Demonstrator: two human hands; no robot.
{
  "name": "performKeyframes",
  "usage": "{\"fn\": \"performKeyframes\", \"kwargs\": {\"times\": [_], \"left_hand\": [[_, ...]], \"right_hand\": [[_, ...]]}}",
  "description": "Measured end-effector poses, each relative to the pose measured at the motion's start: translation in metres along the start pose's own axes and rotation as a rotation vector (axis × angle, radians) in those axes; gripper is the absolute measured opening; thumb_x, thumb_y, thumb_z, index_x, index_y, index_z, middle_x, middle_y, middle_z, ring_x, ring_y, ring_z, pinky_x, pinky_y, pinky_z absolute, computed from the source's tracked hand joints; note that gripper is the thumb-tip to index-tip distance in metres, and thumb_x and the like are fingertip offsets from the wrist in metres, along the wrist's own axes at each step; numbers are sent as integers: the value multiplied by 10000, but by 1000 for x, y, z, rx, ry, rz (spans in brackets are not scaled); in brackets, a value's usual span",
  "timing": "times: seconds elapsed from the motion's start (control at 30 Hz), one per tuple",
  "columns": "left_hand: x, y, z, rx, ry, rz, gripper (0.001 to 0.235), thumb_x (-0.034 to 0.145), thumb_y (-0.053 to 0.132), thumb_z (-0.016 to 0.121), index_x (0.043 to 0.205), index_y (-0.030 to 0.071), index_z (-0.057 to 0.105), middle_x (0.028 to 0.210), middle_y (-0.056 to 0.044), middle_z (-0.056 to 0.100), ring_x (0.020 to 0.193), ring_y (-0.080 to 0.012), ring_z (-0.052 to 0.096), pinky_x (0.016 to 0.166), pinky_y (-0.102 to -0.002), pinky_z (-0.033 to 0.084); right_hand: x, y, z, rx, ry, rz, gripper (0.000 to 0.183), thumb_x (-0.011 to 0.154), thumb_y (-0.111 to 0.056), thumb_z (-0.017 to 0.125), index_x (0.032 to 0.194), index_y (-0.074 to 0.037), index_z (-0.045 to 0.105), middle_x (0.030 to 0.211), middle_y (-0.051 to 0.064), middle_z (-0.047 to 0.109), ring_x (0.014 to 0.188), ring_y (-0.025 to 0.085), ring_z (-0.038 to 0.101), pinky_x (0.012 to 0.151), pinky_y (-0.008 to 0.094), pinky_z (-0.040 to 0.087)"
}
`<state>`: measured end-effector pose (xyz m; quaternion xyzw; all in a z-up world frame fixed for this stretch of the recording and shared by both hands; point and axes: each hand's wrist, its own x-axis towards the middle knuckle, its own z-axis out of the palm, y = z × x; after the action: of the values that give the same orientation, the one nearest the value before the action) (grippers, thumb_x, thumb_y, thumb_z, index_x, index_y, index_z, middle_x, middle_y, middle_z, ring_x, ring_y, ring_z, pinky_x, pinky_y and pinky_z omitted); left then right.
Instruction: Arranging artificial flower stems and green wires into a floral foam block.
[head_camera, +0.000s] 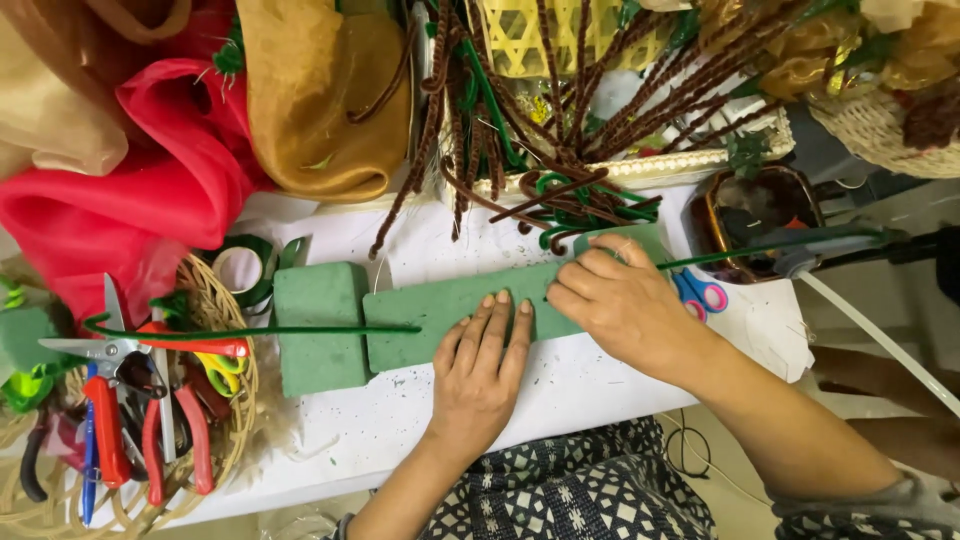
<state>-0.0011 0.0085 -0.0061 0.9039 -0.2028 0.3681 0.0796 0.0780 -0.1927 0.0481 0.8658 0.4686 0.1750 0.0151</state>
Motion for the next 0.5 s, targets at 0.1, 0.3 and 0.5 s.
{"fn": "performKeyframes", "kwargs": {"times": [0.1, 0.3, 0.5], "left_hand": [[-2, 1, 2, -4, 1, -3, 319, 1091, 73, 445, 1313, 107, 671, 1314, -107, 701, 1198, -220, 679, 992, -345, 472], [0, 2, -1, -22, 11, -8, 301, 1090, 74, 456, 1301, 92, 671, 1294, -113, 708, 1200, -224, 681, 994, -349, 478], [0, 2, 0, -20, 25, -9, 291, 1075, 51, 498, 1306, 93, 671, 1299, -111, 710, 1190, -213, 688, 1007, -352, 476]], "right_hand": [[-1, 0, 2, 11, 0, -10, 185, 949, 64, 574, 938, -115, 613, 873, 2, 555, 832, 206, 534, 1063, 444, 433], [1, 2, 0, 13, 3, -30, 195, 932, 85, 582, 914, -107, 611, 864, 10, 582, 823, 199, 538, 1075, 467, 439], [2, 5, 2, 50, 11, -67, 168, 929, 82, 603, 919, -86, 611, 874, 29, 589, 838, 207, 543, 1092, 468, 443]]}}
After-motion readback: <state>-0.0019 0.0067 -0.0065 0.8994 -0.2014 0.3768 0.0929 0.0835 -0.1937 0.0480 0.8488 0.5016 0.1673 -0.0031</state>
